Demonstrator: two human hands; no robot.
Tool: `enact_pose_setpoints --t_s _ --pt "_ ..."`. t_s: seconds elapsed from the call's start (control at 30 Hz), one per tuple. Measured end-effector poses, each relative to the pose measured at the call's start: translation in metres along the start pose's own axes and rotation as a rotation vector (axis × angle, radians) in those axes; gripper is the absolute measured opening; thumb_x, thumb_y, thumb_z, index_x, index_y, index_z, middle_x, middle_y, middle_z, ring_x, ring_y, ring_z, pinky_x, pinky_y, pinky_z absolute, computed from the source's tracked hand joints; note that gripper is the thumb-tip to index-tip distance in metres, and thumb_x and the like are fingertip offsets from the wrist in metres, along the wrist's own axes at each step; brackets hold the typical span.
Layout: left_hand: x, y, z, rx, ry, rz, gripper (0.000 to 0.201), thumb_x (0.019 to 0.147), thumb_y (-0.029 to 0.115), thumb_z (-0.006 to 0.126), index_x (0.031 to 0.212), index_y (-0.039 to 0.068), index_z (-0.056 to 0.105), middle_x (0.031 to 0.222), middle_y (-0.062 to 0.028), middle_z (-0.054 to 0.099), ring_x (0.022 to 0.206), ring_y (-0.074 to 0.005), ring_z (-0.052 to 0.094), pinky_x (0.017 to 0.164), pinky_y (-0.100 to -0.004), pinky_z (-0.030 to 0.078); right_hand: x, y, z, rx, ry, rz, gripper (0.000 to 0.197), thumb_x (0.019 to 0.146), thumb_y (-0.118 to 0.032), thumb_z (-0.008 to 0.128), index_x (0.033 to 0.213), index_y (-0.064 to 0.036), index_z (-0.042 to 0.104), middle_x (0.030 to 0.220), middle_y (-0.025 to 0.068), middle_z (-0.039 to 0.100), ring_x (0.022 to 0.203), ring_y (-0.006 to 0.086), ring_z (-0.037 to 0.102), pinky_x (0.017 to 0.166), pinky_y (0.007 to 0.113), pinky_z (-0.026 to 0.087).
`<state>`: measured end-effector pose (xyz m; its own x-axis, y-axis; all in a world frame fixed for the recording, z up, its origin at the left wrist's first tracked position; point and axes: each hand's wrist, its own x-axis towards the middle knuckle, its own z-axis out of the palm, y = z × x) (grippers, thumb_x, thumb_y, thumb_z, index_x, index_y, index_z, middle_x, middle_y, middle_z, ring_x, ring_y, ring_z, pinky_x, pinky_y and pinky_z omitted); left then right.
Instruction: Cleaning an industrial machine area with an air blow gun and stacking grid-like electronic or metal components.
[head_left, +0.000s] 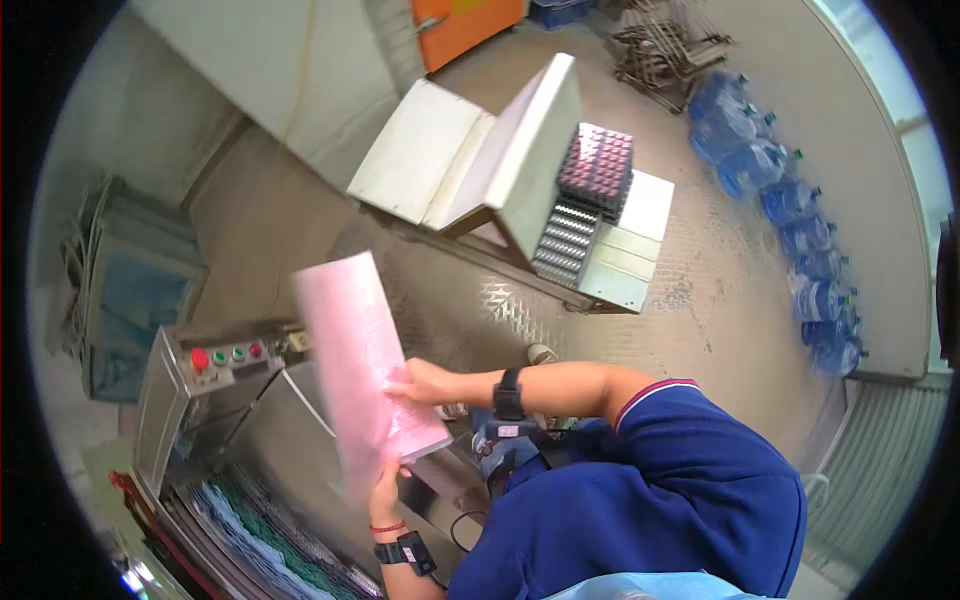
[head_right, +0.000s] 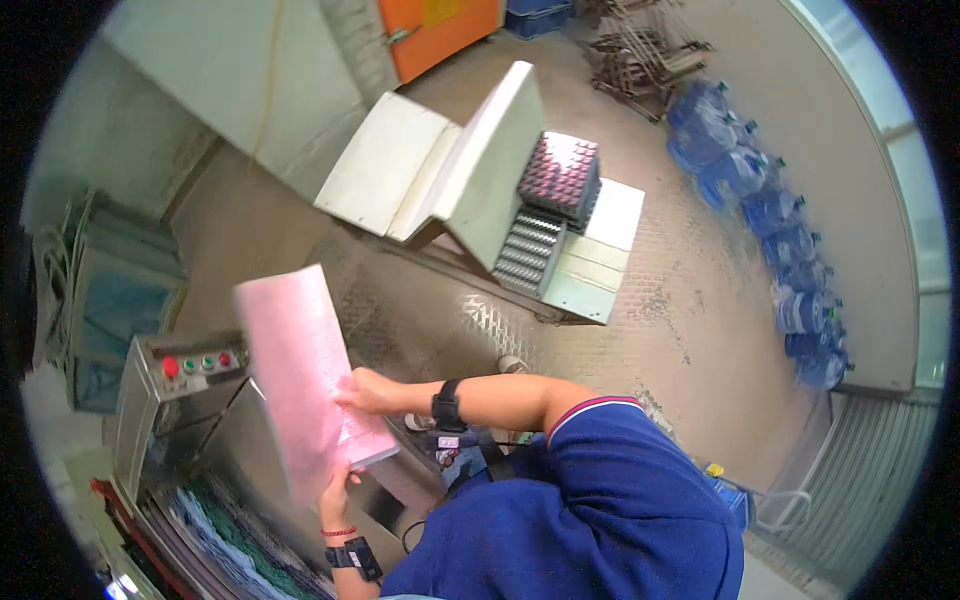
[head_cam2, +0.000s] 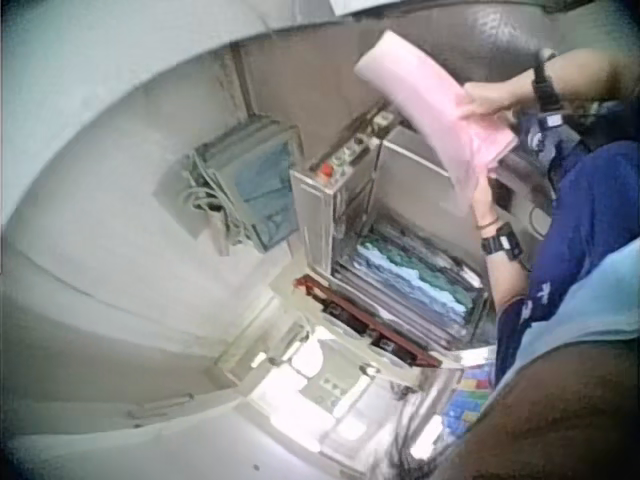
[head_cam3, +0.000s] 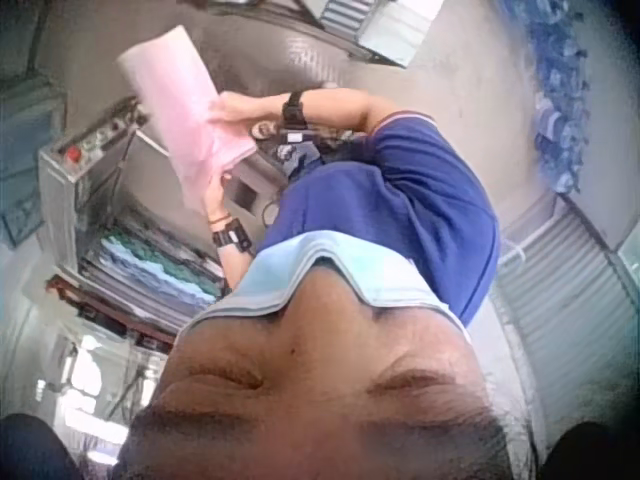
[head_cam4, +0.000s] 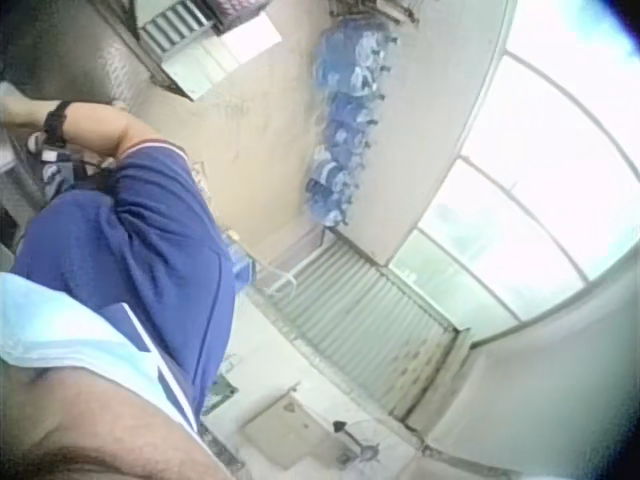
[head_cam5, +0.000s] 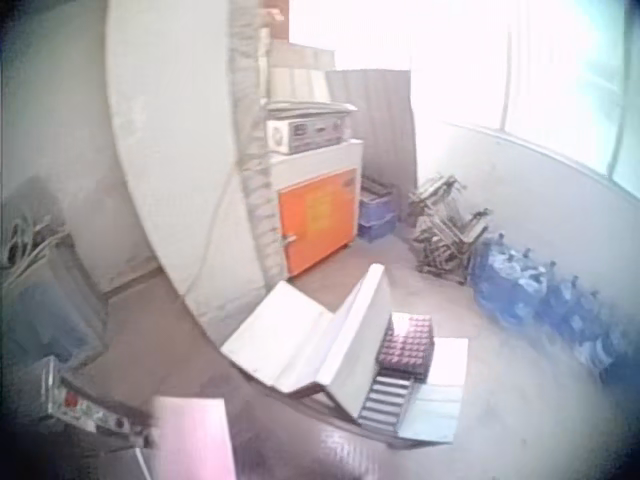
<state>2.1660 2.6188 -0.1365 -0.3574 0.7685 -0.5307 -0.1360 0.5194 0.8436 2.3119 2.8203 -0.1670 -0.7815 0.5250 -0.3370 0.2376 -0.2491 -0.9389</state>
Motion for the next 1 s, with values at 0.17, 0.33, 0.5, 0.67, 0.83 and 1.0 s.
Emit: enact_pose_setpoints --t_s 0.17,0.33,0.5,0.67,0.83,1.0 --pt "0.028 0.033 0.084 0.207 -0.207 0.224 0.043 0.076 0.000 0.066 0.116 -0.003 0.049 0.098 -0.0109 0.062 0.079 -0.0159 0.062 0.074 -0.0249 0.050 -0.110 0.037 -0.169 -0.029 0.339 0.096 0.024 0.085 -0.010 0.051 0.105 -0.0034 0.061 0.073 0.0160 0.062 0.063 0.0214 0.060 0.061 0.038 0.051" --pt "0.041 0.054 0.114 0.162 -0.210 -0.006 0.036 0.082 0.001 0.060 0.116 -0.002 0.048 0.100 -0.0124 0.063 0.077 -0.0140 0.063 0.064 -0.0235 0.051 -0.244 0.157 -0.311 -0.163 0.939 0.240 0.021 0.084 -0.019 0.054 0.083 0.0003 0.063 0.061 0.0073 0.057 0.056 0.0156 0.051 0.050 0.034 0.042" --pt "0.076 0.084 0.160 0.287 -0.306 0.039 0.029 0.085 0.004 0.058 0.113 -0.001 0.051 0.099 -0.0103 0.064 0.077 -0.0132 0.063 0.062 -0.0218 0.049 -0.345 0.253 -0.350 0.077 1.493 0.301 0.029 0.082 -0.017 0.060 0.089 0.0117 0.061 0.074 0.0113 0.063 0.063 0.0165 0.057 0.056 0.033 0.046" --pt "0.116 0.110 0.213 0.339 -0.478 0.133 0.027 0.086 0.003 0.057 0.112 0.000 0.052 0.097 -0.0086 0.064 0.076 -0.0126 0.063 0.063 -0.0215 0.049 -0.356 0.273 -0.333 0.097 1.723 0.369 0.044 0.078 -0.023 0.063 0.091 0.0176 0.058 0.085 0.0279 0.064 0.078 0.0302 0.065 0.066 0.038 0.049" --pt "0.152 0.121 0.267 0.362 -0.565 0.133 0.026 0.084 0.003 0.060 0.109 -0.001 0.054 0.096 -0.0090 0.064 0.081 -0.0118 0.062 0.070 -0.0238 0.052 -0.358 0.249 -0.317 -0.031 1.733 0.499 0.042 0.078 -0.024 0.064 0.090 0.0164 0.060 0.083 0.0281 0.064 0.078 0.0316 0.065 0.069 0.038 0.049" --pt "0.173 0.138 0.329 0.400 -0.775 0.233 0.024 0.085 0.005 0.060 0.108 0.000 0.056 0.094 -0.0076 0.065 0.081 -0.0114 0.062 0.069 -0.0231 0.051 -0.395 0.271 -0.330 0.084 1.730 0.482 0.041 0.081 -0.021 0.062 0.098 0.0157 0.059 0.089 0.0207 0.065 0.078 0.0240 0.063 0.069 0.035 0.049"
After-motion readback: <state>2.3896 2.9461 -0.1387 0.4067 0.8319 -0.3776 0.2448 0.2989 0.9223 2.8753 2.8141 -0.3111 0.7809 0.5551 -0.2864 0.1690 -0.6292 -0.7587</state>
